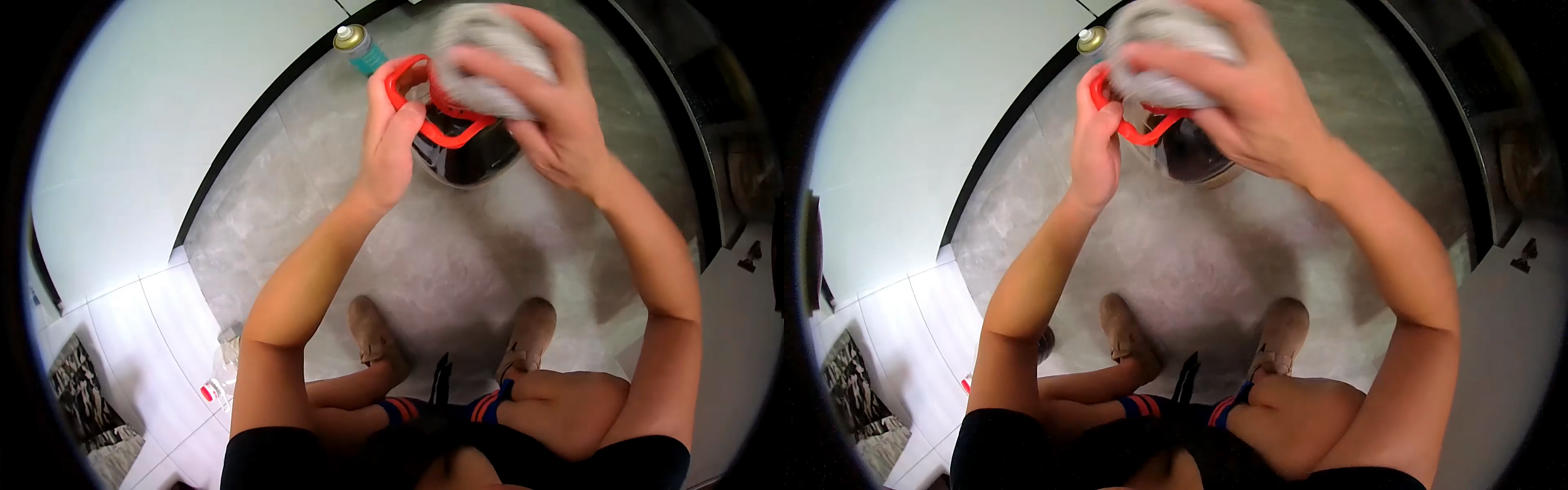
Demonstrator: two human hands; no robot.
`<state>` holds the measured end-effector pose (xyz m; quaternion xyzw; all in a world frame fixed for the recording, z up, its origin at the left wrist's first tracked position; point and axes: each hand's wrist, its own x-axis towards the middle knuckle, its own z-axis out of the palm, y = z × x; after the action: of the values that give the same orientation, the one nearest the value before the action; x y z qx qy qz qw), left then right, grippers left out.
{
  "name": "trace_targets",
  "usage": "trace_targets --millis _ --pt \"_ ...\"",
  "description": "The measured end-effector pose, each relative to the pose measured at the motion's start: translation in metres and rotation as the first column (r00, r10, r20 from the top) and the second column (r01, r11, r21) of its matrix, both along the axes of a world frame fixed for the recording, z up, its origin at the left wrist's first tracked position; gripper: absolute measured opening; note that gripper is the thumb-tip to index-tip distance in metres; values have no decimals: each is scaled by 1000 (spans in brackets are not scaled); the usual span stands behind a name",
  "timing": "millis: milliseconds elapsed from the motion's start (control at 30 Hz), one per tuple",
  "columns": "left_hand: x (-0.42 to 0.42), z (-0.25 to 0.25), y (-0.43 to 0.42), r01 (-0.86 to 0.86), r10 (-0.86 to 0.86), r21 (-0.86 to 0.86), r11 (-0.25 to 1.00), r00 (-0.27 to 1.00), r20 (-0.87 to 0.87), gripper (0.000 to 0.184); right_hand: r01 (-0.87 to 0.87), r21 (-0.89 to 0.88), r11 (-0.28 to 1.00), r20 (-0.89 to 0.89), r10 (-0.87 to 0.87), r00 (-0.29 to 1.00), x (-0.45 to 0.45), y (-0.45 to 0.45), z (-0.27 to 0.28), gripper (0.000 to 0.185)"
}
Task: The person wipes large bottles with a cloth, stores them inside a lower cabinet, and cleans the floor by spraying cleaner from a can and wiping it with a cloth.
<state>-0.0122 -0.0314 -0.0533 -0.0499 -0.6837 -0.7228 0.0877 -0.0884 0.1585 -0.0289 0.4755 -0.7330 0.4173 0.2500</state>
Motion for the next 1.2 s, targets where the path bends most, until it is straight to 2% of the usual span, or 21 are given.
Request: trace_targets --millis 33,100,167,200,267,300,433,467,533,633,733,833,867,967,1067,1100,1200 --pt "0 2 0 -16 16 -27 1000 1000 2 50 -81 28 996 -80 83 993 -7 -12 13 40" --pt "-2 8 -3 -32 33 -90 995 999 5 52 -135 72 988 -49 138 989 -10 -18 15 35" --pt "-10 11 -11 -110 78 -343 933 991 -106 54 -102 117 988 145 84 986 -16 -9 15 42" --pt "-12 12 -13 -156 89 -453 878 982 -165 55 -26 86 996 205 8 979 -16 -5 15 43" --pt "-17 25 -10 -124 16 -473 872 974 -227 45 137 31 990 334 -139 932 -15 1 5 44" --pt "-22 26 -12 -117 -43 -514 850 956 -289 40 194 75 978 279 -208 937 -30 11 -18 37" --pt "-48 27 -13 -228 -183 -646 729 844 -504 31 94 75 993 321 -113 940 30 12 -56 67" --pt "-49 30 -9 -182 -181 -646 741 872 -454 31 140 24 990 289 -141 947 44 9 -76 70" --pt "-53 37 -2 -101 -176 -641 761 918 -354 34 119 111 987 118 -132 984 43 32 -111 65" --pt "-65 29 3 -163 -155 -543 824 857 -492 29 108 161 981 149 -133 980 51 47 -123 63" --pt "-59 25 7 -218 -130 -624 751 877 -463 36 173 72 982 198 -184 963 65 28 -108 64" --pt "-73 15 16 -373 -60 -517 770 765 -641 32 135 60 989 113 -141 983 62 4 -87 63" --pt "-72 14 20 -349 -58 -515 783 783 -619 32 126 39 991 115 -130 985 64 3 -89 62" --pt "-69 19 22 -318 -62 -521 792 807 -587 32 38 209 977 -137 -10 991 54 46 -140 61" --pt "-72 16 23 -319 -79 -527 788 796 -600 32 96 153 984 88 -111 990 56 57 -128 61" --pt "-73 15 23 -317 -79 -524 790 796 -600 32 180 122 976 162 -198 967 57 51 -122 63" --pt "-72 14 23 -313 -68 -526 791 809 -583 32 244 124 962 135 -260 956 51 26 -78 63"
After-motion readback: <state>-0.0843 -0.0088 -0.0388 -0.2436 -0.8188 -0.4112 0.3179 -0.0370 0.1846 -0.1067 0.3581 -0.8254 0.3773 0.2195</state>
